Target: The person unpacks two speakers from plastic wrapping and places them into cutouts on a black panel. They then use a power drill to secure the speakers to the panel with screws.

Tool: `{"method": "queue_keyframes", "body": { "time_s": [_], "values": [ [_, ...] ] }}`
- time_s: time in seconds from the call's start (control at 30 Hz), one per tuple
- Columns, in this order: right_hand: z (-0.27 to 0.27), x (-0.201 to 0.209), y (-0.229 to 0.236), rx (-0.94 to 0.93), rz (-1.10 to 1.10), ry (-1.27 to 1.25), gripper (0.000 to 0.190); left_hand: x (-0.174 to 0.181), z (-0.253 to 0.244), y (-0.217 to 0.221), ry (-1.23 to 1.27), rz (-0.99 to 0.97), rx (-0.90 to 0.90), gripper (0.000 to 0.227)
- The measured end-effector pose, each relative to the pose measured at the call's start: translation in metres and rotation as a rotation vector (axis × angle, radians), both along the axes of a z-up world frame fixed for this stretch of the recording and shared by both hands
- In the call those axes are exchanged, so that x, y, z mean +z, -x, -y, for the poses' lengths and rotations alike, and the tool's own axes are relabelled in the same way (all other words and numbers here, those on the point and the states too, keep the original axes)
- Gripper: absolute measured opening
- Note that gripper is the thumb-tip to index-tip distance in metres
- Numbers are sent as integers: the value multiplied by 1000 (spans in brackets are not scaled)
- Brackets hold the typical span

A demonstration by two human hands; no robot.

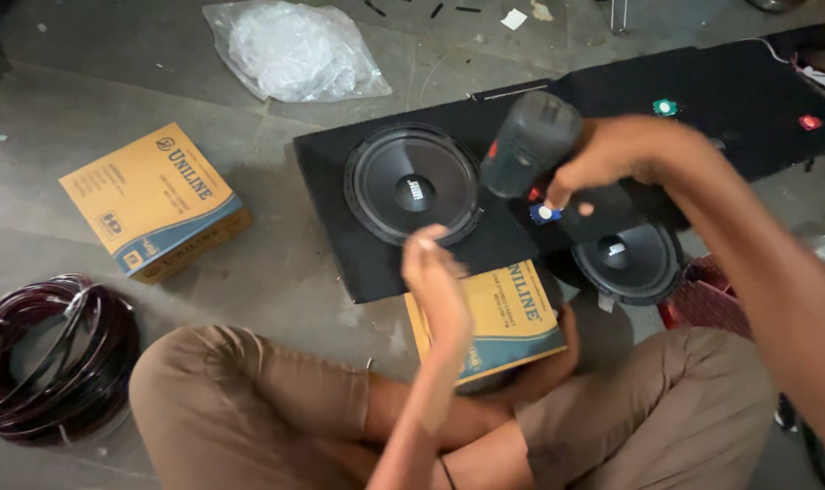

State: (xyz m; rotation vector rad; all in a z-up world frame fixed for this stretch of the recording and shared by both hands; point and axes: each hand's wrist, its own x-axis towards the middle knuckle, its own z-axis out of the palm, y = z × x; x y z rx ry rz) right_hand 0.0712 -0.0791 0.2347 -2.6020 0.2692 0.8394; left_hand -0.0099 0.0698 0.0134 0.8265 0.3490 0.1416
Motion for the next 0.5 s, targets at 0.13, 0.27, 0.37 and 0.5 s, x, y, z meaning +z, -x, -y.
{"method": "queue_keyframes", "body": {
  "time_s": [0.13,0.27,0.37,0.5],
  "values": [
    [-16,20,-18,-14,-115,162,27,28,-57,-39,-771,191,201,20],
    [-24,25,-28,-102,-166,175,30,45,-57,-77,-1002,570,90,22],
    [-17,19,-21,-44,-126,145,30,47,-49,-95,-746,674,-220,30],
    [0,18,-19,-59,-170,157,30,56,-48,-116,-375,513,-465,44]
  ]
}}
